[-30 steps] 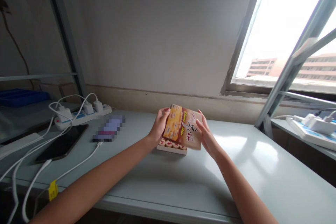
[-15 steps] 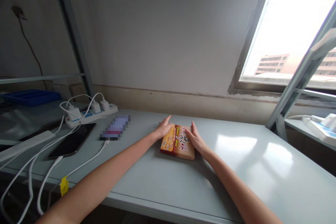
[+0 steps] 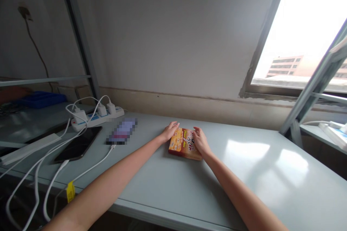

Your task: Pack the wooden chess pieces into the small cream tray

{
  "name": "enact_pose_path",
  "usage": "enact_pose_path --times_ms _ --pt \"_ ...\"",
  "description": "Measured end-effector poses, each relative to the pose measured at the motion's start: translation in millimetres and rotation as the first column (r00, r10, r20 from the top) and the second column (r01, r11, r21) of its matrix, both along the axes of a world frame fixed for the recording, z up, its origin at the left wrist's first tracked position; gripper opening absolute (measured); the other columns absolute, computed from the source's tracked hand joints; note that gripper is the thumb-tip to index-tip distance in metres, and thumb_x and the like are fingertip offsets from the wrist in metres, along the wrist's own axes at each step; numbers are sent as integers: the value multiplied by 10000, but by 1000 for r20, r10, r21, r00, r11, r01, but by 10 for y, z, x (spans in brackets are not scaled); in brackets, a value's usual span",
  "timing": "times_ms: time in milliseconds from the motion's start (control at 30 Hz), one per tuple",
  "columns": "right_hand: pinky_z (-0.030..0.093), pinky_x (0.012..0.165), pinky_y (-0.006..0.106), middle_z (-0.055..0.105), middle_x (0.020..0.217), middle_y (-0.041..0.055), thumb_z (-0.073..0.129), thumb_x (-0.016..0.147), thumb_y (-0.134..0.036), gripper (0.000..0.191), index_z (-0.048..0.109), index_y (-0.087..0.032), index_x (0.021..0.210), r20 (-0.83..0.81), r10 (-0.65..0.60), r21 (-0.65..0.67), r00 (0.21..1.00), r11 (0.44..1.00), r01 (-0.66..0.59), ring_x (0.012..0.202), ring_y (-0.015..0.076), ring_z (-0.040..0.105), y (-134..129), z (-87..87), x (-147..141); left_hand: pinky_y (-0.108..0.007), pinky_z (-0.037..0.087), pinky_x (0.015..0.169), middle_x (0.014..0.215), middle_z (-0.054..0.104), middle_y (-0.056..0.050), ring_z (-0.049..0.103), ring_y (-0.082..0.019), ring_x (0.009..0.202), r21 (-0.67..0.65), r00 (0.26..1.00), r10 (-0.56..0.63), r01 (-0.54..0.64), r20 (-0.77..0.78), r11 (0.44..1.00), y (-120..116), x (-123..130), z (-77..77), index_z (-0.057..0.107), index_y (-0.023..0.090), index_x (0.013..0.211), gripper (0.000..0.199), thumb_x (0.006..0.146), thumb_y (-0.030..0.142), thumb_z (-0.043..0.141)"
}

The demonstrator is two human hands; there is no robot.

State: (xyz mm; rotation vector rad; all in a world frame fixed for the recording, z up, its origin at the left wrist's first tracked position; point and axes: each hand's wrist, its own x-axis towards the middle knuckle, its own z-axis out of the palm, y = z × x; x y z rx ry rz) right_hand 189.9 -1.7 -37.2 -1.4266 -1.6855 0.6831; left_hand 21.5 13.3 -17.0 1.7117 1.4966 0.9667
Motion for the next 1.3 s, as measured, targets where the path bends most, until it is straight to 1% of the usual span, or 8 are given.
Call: enact_pose_path --times_ms 167,267,567,800,1033,1133,1200,1300 --pt "399 860 388 521 1113 83 300 767 -292 447 414 -218 1194 93 -61 8 994 998 60 1021 211 486 98 -40 -27 -371 96 1048 1384 238 -136 136 -234 1301 -7 981 -49 48 -187 999 -17 1 -9 236 111 1319 584 805 367 341" --pt "400 860 368 517 1119 94 307 752 -280 455 422 -189 1183 83 -63 -9 995 998 64 1026 206 484 159 -25 -56 -401 22 1050 1397 176 -146 71 -224 1309 54 959 -26 43 -281 998 -66 12 -9 171 84 1338 575 822 309 285" --pt "268 993 375 397 1267 78 262 781 -436 515 329 -208 1238 -6 -124 30 992 992 124 1187 203 337 135 36 -43 -420 33 1055 1401 208 -133 72 -233 1313 80 960 182 -169 -212 982 -132 8 10 219 93 1312 555 850 399 203" --pt "304 985 354 375 1293 75 201 796 -503 553 308 -209 1252 -80 -132 12 988 991 134 1185 204 348 -13 110 -51 -399 67 1060 1336 374 -70 191 -187 1292 206 925 360 -332 -121 921 -132 -95 139 359 163 1238 475 875 346 114" --pt "374 936 350 358 1310 44 254 792 -499 548 284 -251 1280 -231 -93 -115 968 991 68 1142 217 402 -135 199 -123 -483 27 1033 1297 405 -157 190 -298 1281 45 955 142 -135 -259 990 -83 -7 35 540 115 1087 525 843 461 230" --pt "404 904 352 365 1307 33 280 794 -503 540 273 -285 1288 -293 -66 -93 954 995 40 1127 219 417 -194 269 -141 -465 89 1034 1260 453 -144 221 -287 1270 76 985 98 -88 -141 993 -97 65 23 533 125 1081 448 848 412 281" --pt "418 884 347 363 1308 26 306 789 -533 547 266 -307 1286 -368 -38 -21 929 999 33 1124 214 421 -245 360 -146 -403 212 1016 1215 499 -115 342 -247 1211 137 996 65 -74 68 988 -132 87 82 485 155 1126 390 848 371 316" --pt "397 904 346 329 1335 2 359 775 -560 537 300 -322 1253 -506 39 204 862 976 76 1169 206 369 -336 564 -139 -309 361 919 1155 533 -73 499 -178 1051 316 911 -72 -66 406 946 -238 94 261 393 199 1191 381 833 331 383"
